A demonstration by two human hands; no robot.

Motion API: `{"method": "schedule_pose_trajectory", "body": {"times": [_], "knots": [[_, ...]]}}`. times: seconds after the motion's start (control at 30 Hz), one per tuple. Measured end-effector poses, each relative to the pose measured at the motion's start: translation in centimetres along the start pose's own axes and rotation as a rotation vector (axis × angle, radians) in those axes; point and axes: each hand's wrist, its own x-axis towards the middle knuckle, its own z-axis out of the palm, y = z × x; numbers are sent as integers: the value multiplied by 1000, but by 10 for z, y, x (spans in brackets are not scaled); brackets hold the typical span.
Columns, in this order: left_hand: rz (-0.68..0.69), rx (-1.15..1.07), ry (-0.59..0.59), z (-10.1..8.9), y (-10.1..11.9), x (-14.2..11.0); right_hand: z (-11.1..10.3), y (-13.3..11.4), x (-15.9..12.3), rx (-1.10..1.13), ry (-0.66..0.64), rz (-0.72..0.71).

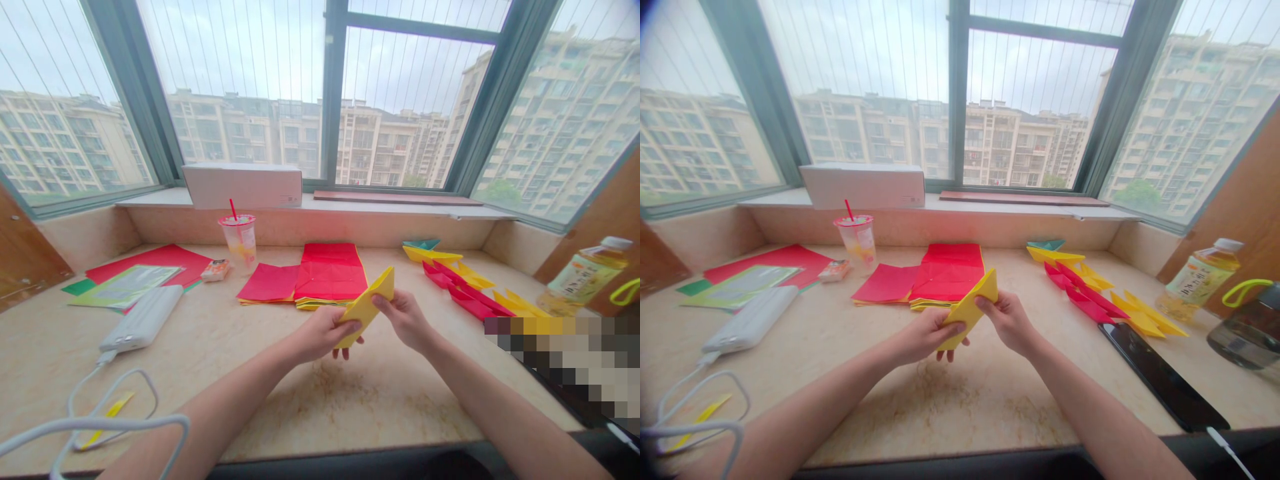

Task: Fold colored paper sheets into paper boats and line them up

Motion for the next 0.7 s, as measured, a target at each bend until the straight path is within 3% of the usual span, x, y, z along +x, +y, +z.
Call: {"method": "schedule_pose_trajectory", "body": {"times": [0.2,0.3,0.43,0.7], "knots": [[-41,101,-1,-2,7,-2,-2,1,1,-3,-6,15],[-50,169,-5,-3,8,-3,-3,1,0,-35,57,7],[-27,212,-25,-1,10,-5,-5,-1,0,-56,135,-22],[42,317,-26,-3,17,-9,-11,3,0,56,149,-18]]}}
